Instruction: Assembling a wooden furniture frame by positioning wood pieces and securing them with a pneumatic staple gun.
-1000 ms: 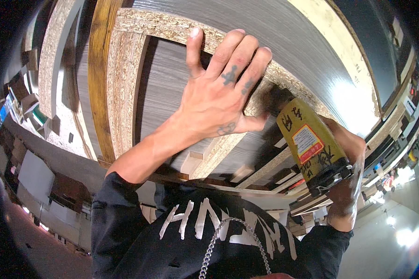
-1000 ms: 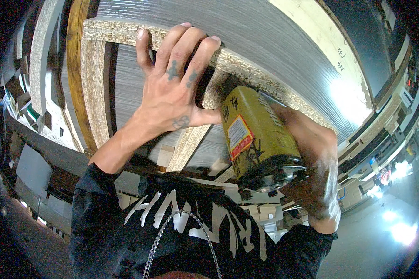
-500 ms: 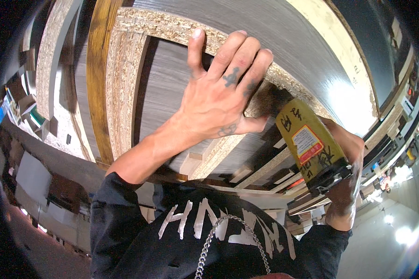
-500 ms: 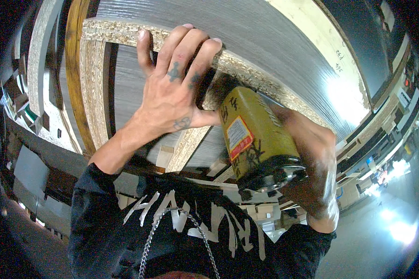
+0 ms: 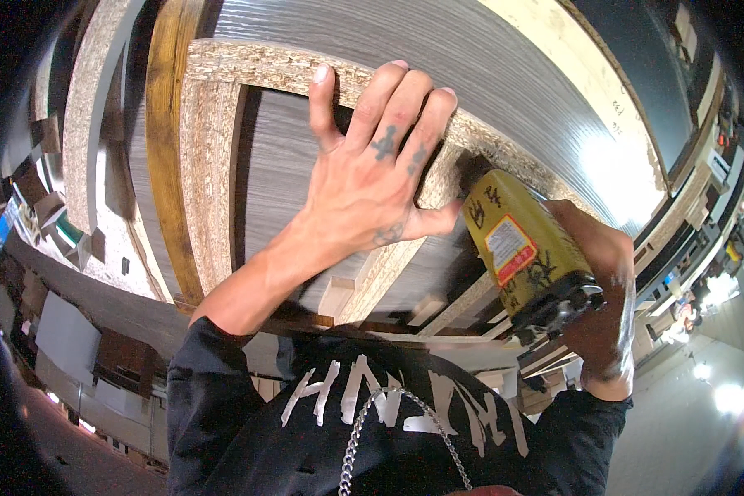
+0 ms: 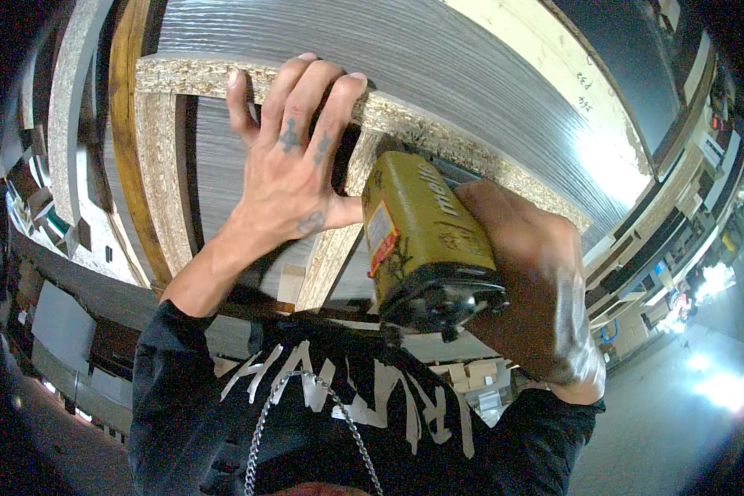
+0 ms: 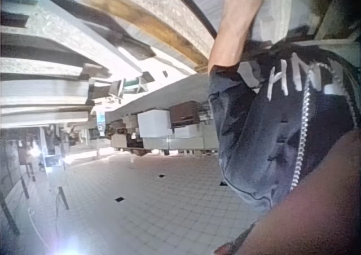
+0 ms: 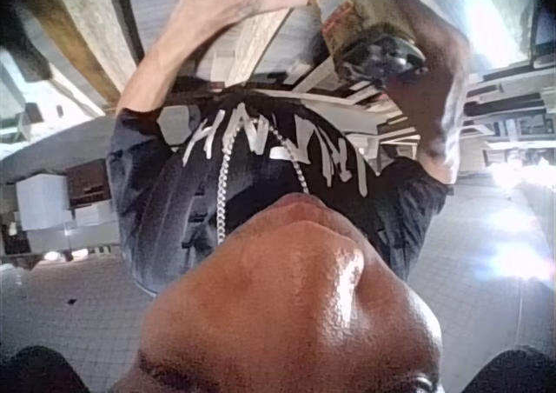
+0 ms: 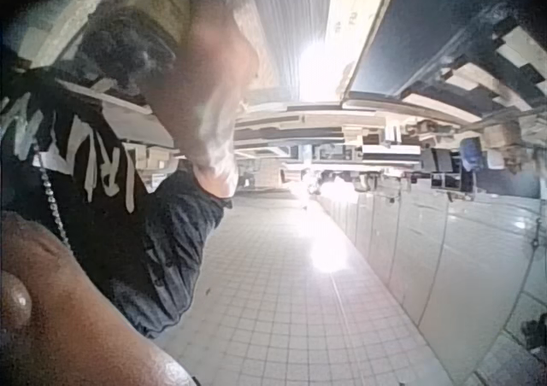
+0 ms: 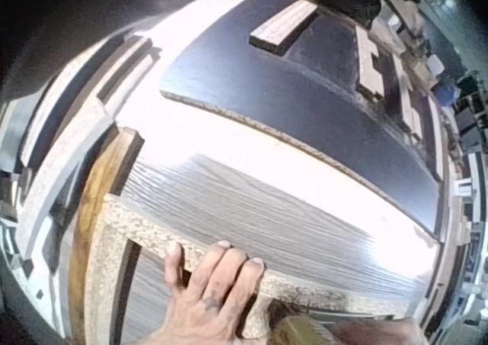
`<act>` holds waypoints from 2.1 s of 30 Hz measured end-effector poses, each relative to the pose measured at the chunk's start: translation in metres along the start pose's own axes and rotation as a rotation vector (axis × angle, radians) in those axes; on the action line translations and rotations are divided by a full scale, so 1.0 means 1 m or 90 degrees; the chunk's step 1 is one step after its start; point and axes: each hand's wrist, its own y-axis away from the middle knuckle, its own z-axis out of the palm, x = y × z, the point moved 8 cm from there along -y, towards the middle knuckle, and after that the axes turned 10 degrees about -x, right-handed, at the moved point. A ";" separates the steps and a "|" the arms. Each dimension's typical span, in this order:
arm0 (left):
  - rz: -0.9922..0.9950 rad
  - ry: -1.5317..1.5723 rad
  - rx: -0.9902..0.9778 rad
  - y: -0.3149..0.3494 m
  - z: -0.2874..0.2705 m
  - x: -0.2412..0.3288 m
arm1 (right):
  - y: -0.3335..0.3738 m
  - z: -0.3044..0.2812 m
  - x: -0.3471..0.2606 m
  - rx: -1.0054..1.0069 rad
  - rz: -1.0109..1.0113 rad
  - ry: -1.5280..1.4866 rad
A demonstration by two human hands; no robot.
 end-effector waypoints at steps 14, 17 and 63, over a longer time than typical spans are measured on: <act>-0.002 0.055 -0.010 0.001 -0.002 -0.002 | -0.012 0.008 0.010 -0.080 0.062 -0.010; 0.007 0.049 -0.015 0.001 -0.003 -0.001 | -0.014 0.009 0.009 -0.123 0.142 -0.016; -0.347 -0.138 0.035 0.211 -0.110 -0.040 | 0.295 0.226 0.177 0.519 0.514 -0.139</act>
